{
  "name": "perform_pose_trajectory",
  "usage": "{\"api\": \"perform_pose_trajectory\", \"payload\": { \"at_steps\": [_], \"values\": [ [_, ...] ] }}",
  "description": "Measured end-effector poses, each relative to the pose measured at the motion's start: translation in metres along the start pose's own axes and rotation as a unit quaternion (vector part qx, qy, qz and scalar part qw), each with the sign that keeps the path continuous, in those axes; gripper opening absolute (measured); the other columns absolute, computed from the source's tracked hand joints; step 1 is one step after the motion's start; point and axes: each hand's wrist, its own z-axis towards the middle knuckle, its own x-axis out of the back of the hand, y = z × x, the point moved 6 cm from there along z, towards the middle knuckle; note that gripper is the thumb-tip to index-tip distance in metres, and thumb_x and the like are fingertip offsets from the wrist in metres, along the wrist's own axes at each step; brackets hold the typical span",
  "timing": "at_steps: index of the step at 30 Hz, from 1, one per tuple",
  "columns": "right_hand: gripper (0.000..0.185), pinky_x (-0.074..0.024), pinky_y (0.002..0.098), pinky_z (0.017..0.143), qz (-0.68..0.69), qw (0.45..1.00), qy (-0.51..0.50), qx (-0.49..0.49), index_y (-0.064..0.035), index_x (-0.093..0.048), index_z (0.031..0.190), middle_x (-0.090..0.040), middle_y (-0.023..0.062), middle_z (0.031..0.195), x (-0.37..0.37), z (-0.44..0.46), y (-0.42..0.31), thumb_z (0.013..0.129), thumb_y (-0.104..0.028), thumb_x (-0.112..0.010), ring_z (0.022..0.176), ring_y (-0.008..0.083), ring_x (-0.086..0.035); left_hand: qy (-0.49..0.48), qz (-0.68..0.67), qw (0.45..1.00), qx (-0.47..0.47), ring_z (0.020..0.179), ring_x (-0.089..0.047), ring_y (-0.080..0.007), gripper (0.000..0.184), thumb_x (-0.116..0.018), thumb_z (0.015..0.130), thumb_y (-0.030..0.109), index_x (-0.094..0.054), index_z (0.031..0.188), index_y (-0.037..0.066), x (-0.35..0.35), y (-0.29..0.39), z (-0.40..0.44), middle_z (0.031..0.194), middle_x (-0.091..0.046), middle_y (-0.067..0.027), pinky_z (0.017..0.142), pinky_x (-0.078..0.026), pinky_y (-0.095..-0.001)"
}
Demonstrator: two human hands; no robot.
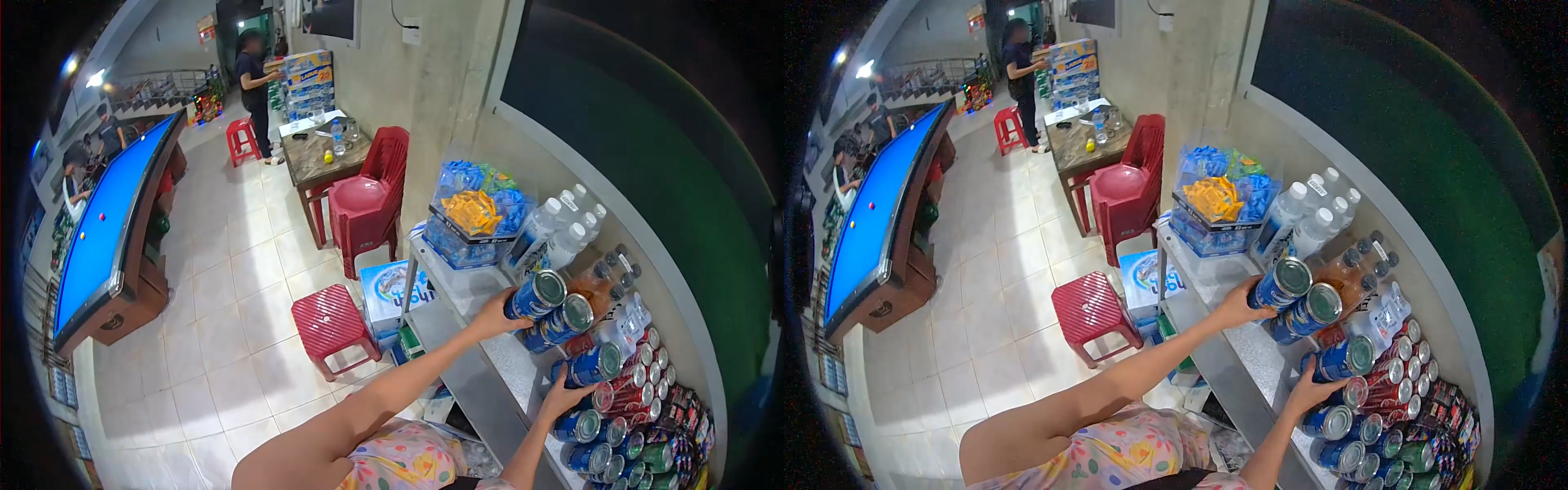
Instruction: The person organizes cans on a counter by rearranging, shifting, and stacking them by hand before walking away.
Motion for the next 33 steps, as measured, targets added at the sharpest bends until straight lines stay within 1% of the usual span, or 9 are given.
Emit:
{"api": "perform_pose_trajectory", "payload": {
  "at_steps": [4, 7, 10, 13, 16, 20, 24, 28, 33],
  "values": [
    [0.098, -0.0323, 0.0397, 0.106, 0.01, 1.0, -0.009, -0.003, 0.0076, -0.019, 0.144, -0.04, 0.0278, 0.139, -0.001, 0.002, 0.007, 0.076, -0.03, -0.079, 0.125, 0.0355, -0.045, -0.004, -0.017, 1.0, -0.008, 0.109, -0.058, -0.0304, 0.089, -0.083, 0.061, 0.041, -0.046, 0.129, -0.003, 0.003, 0.01, -0.004, 0.119, -0.058, -0.0201, 0.095, -0.044, -0.0392],
    [0.097, -0.034, 0.0397, 0.104, 0.014, 1.0, -0.006, -0.007, 0.0068, -0.019, 0.144, -0.043, 0.0273, 0.136, 0.001, 0.0, -0.006, 0.076, -0.029, -0.078, 0.122, 0.0348, -0.048, -0.035, -0.025, 0.999, 0.004, 0.116, -0.054, -0.0287, 0.094, -0.083, 0.063, 0.036, -0.039, 0.137, -0.001, 0.003, 0.016, -0.004, 0.127, -0.054, -0.0204, 0.1, -0.041, -0.0381],
    [0.096, -0.0356, 0.0395, 0.103, 0.011, 1.0, 0.0, -0.003, 0.0065, -0.019, 0.144, -0.046, 0.0268, 0.133, 0.002, -0.001, -0.007, 0.077, -0.029, -0.078, 0.12, 0.0342, -0.05, -0.023, -0.01, 1.0, -0.005, 0.118, -0.053, -0.0295, 0.093, -0.082, 0.065, 0.036, -0.038, 0.138, 0.0, 0.001, 0.009, -0.004, 0.129, -0.053, -0.0208, 0.101, -0.04, -0.0384],
    [0.095, -0.0361, 0.0389, 0.102, 0.012, 1.0, 0.003, 0.006, 0.0067, -0.02, 0.144, -0.047, 0.0268, 0.133, 0.003, -0.001, -0.007, 0.077, -0.029, -0.077, 0.118, 0.0339, -0.051, -0.024, -0.008, 1.0, -0.005, 0.122, -0.049, -0.0339, 0.096, -0.082, 0.065, 0.039, -0.036, 0.14, -0.001, -0.001, 0.007, -0.004, 0.131, -0.049, -0.0241, 0.103, -0.038, -0.04],
    [0.095, -0.0362, 0.0382, 0.102, -0.005, 1.0, 0.015, 0.019, 0.0073, -0.02, 0.144, -0.047, 0.0272, 0.133, 0.003, 0.0, -0.006, 0.077, -0.029, -0.077, 0.118, 0.0343, -0.052, -0.022, -0.01, 1.0, -0.007, 0.12, -0.051, -0.0313, 0.092, -0.082, 0.066, 0.034, -0.037, 0.139, -0.001, 0.0, 0.011, -0.005, 0.131, -0.051, -0.0223, 0.102, -0.039, -0.039],
    [0.096, -0.0365, 0.038, 0.101, -0.019, 1.0, 0.014, 0.001, 0.0082, -0.021, 0.143, -0.046, 0.028, 0.134, 0.004, -0.002, -0.003, 0.076, -0.03, -0.078, 0.118, 0.0357, -0.051, 0.005, -0.011, 1.0, -0.014, 0.122, -0.049, -0.0328, 0.094, -0.082, 0.066, 0.035, -0.036, 0.138, -0.003, 0.001, 0.008, -0.005, 0.131, -0.05, -0.0238, 0.103, -0.038, -0.0392],
    [0.097, -0.0359, 0.0387, 0.101, -0.025, 0.999, 0.021, 0.004, 0.0082, -0.021, 0.143, -0.044, 0.0291, 0.134, 0.005, -0.002, 0.001, 0.075, -0.031, -0.078, 0.12, 0.0368, -0.05, 0.025, 0.0, 1.0, -0.012, 0.124, -0.048, -0.0334, 0.093, -0.082, 0.065, 0.034, -0.037, 0.138, -0.004, 0.008, 0.008, -0.003, 0.132, -0.049, -0.0243, 0.104, -0.037, -0.0391],
    [0.094, -0.0313, 0.0383, 0.106, -0.046, 0.998, 0.027, 0.024, 0.0089, -0.023, 0.142, -0.04, 0.0294, 0.138, 0.004, -0.001, 0.003, 0.076, -0.031, -0.077, 0.126, 0.0364, -0.045, 0.021, -0.013, 0.999, -0.02, 0.122, -0.049, -0.0328, 0.091, -0.082, 0.065, 0.031, -0.038, 0.136, -0.005, 0.006, 0.005, -0.001, 0.131, -0.05, -0.0242, 0.102, -0.038, -0.0386],
    [0.094, -0.0229, 0.0392, 0.111, -0.009, 0.997, 0.065, 0.05, 0.0084, -0.019, 0.143, -0.032, 0.0305, 0.143, 0.008, -0.003, -0.008, 0.077, -0.028, -0.076, 0.134, 0.0369, -0.033, 0.025, -0.007, 0.999, -0.033, 0.12, -0.051, -0.0325, 0.091, -0.083, 0.065, 0.03, -0.038, 0.134, -0.008, 0.006, 0.007, 0.001, 0.129, -0.05, -0.0253, 0.1, -0.04, -0.0384]
  ]
}}
